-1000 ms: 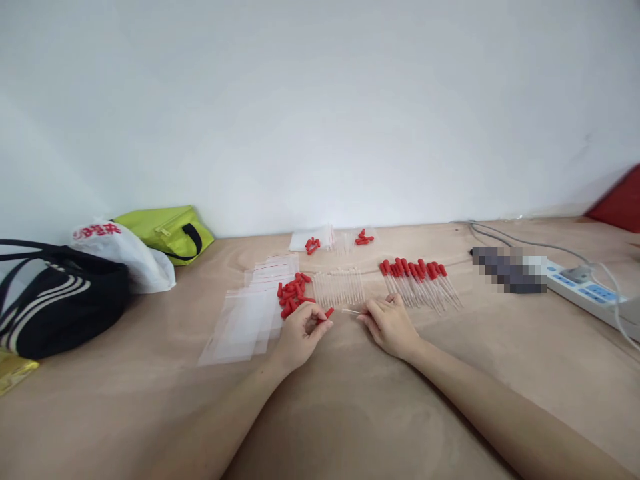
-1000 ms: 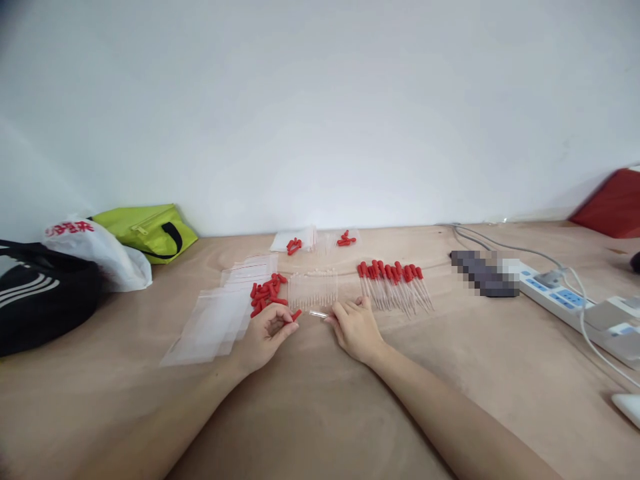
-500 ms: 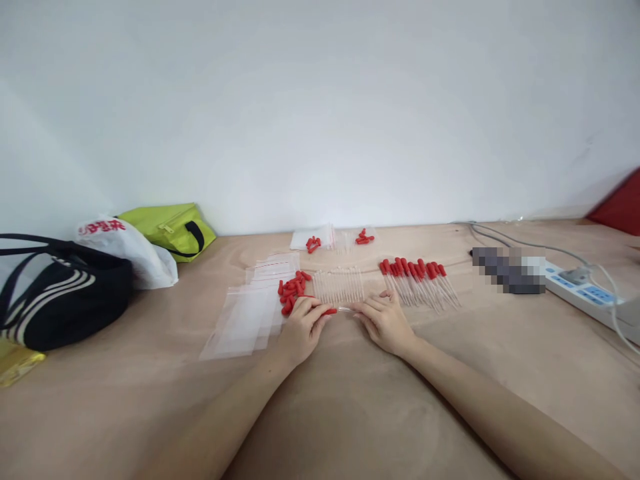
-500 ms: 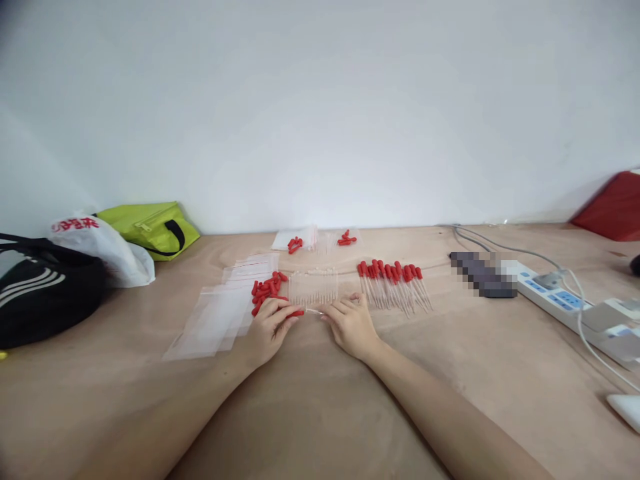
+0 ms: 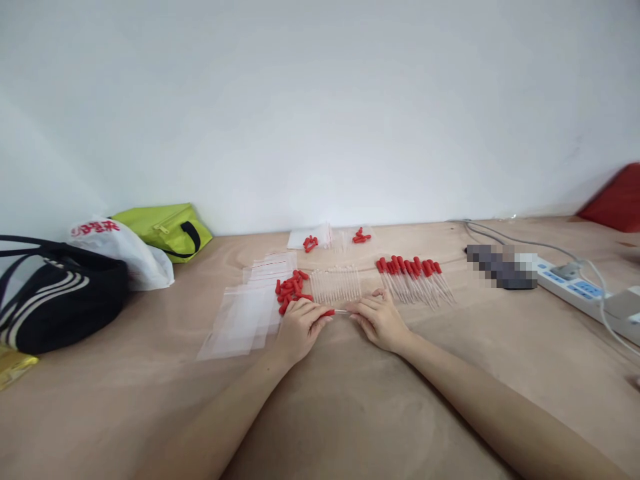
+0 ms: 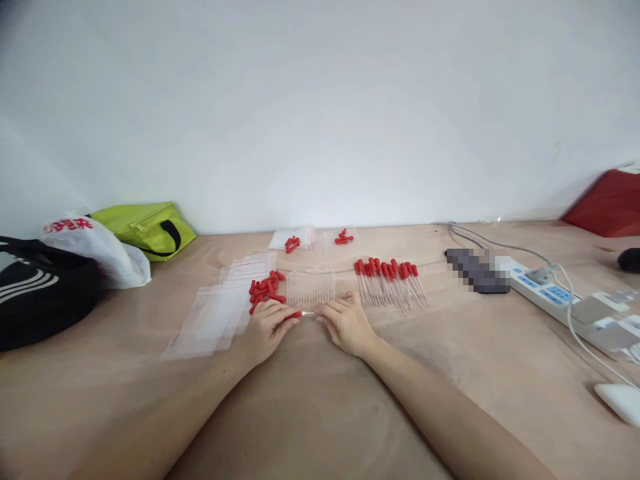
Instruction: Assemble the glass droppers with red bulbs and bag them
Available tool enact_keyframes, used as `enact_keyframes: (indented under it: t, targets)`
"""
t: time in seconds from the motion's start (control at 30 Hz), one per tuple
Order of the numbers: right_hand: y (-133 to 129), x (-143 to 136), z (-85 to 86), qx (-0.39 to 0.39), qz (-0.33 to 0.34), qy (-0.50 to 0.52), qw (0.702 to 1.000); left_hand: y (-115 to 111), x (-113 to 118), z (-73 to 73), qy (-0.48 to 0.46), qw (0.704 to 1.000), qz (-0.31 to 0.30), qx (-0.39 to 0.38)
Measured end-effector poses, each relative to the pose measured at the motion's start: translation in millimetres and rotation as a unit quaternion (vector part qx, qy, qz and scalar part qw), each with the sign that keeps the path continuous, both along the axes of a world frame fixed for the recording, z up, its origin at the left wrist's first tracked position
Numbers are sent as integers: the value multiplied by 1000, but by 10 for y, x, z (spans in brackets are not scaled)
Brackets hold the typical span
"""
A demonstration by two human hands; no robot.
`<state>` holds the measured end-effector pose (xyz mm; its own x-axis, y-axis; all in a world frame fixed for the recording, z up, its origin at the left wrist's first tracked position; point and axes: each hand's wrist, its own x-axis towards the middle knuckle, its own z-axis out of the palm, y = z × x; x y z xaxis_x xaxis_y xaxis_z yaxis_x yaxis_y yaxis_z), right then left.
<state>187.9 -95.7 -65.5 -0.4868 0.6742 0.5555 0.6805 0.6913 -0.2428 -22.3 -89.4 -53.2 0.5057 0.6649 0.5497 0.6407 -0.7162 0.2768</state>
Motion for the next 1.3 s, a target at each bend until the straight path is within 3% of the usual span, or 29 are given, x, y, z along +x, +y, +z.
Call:
enact_keyframes:
  t: [0.33,0.9,1.3]
  targets:
    - [35,32,17,-7,73,1,997,-36,-4,50,12,998,-57,8]
    - [-85,-66,11,47,46,-6,998,-87,24,91,59,995,-82,21]
    - [-88,-144,-12,23,36,-23,999,-97,49,94,71,995,-63,25]
